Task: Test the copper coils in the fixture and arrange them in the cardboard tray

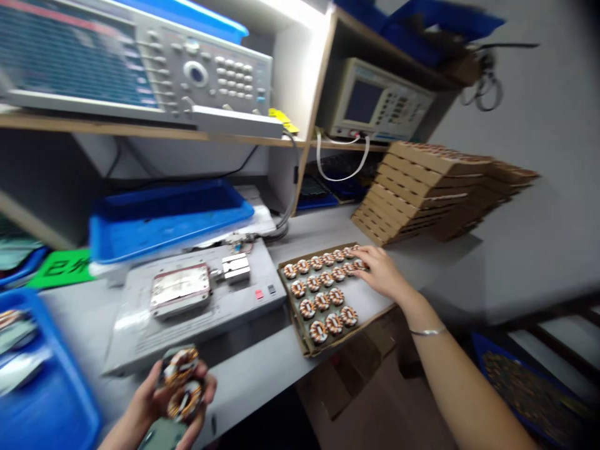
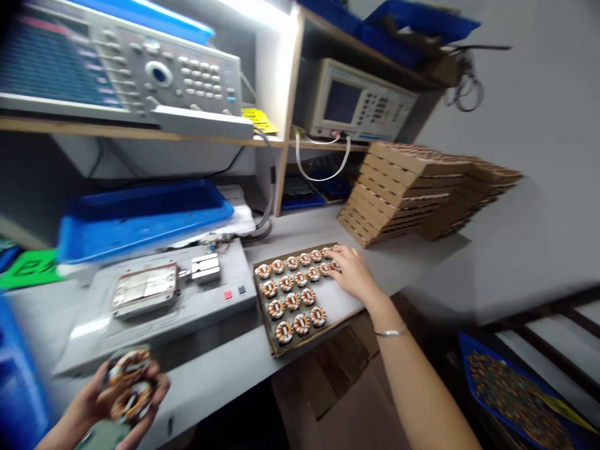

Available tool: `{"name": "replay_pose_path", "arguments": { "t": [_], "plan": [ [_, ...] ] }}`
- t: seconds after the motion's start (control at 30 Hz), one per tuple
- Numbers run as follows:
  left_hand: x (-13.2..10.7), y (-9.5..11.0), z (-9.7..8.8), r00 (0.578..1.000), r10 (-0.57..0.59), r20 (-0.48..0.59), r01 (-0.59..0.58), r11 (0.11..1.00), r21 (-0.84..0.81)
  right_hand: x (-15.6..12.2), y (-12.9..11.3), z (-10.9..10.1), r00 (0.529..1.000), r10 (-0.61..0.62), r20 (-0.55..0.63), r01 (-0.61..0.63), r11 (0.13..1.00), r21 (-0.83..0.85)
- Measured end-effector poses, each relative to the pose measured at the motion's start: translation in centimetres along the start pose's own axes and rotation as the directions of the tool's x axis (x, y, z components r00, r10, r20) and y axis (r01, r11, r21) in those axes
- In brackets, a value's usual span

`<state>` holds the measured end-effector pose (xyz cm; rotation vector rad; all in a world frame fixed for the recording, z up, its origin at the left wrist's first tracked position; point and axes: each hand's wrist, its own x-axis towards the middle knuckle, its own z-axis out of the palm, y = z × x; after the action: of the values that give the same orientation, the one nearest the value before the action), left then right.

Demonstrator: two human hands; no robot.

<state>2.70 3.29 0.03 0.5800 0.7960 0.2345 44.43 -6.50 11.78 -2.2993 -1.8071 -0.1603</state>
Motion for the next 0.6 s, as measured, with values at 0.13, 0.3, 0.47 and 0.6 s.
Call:
{"name": "replay_pose_path", "arguments": {
  "t": [0.13,0.3,0.47,0.6],
  "plan": [
    [-2.3,1.3,3.7,0.991,0.056,0.125,-0.031,0.981,-0.193,0.3,-10.0,-0.9,0.958,-0.267,-0.104,0.287,0.896,0.339],
    [-3.5,1.5,5.3,0.988,0.055,0.145,-0.035,0.989,-0.143,0.2,-22.9,0.4,0.751,-0.66,0.027,0.501,0.596,0.627],
    [-4.6,0.9,3.4,0.991,0.092,0.099,-0.082,0.992,-0.099,1.4,-26.8,1.1,0.572,-0.809,0.134,0.562,0.505,0.655],
    [-5.5,1.0,1.7,0.986,0.056,0.159,-0.041,0.995,-0.095,2.3,-27.7,1.3,0.432,-0.883,0.182,0.576,0.426,0.697]
  ]
}}
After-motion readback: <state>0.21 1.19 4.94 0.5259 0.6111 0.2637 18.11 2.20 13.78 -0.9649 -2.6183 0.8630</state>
